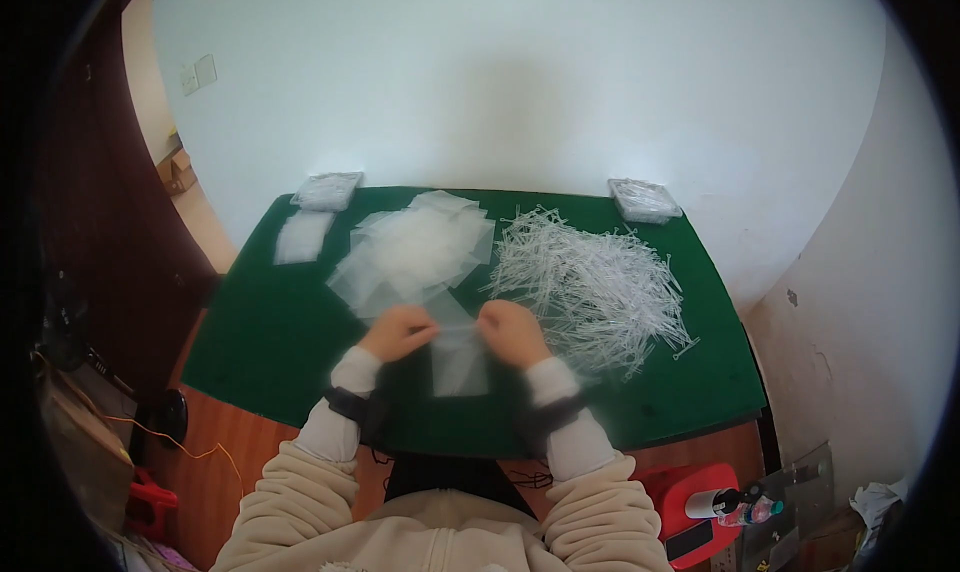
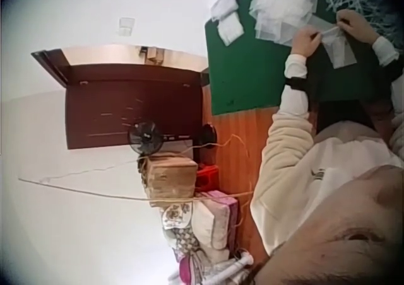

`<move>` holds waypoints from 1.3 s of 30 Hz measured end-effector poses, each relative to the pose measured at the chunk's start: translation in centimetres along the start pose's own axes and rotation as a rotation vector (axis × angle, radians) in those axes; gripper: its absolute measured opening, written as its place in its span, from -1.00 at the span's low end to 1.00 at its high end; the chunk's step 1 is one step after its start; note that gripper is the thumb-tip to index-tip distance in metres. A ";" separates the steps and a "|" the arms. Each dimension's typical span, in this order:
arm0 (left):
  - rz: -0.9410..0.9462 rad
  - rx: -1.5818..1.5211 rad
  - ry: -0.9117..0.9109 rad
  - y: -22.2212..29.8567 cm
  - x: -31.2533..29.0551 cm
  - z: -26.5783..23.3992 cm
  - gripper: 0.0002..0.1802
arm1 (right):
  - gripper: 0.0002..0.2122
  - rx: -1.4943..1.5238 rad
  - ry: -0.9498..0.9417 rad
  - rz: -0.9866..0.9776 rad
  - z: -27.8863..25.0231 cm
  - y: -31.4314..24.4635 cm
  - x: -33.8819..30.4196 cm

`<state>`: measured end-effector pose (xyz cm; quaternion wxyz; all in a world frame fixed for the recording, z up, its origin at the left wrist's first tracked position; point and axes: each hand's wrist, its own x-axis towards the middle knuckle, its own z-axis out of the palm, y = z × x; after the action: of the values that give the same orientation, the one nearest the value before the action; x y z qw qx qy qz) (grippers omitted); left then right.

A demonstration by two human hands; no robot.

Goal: The person seals a plastic bag by hand, places it onto a stack, and picks up a new bag to fill with plastic pins. This process is repeated as the person inserts several pins into each bag and seals them.

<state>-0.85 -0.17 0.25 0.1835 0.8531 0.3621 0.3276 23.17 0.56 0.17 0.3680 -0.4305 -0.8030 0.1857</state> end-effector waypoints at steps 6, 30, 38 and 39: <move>0.021 0.067 0.021 0.2 0.0 0.5 -0.84 | -0.89 -0.005 0.130 -0.121 1.2 -0.5 0.0; 0.087 0.078 0.006 -0.1 0.1 1.5 -0.82 | -0.89 -0.070 -0.016 -0.157 2.1 -0.7 -0.4; 0.002 0.064 0.042 0.1 0.0 0.7 -0.82 | -0.90 -0.014 0.037 -0.058 1.4 1.0 -0.4; -0.005 0.061 0.046 0.1 0.0 0.7 -0.81 | -0.90 0.000 0.051 -0.049 1.4 1.2 -0.4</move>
<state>-0.33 -0.26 -0.22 0.1499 0.8497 0.3781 0.3355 22.91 0.93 -1.68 0.3927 -0.4151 -0.8038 0.1656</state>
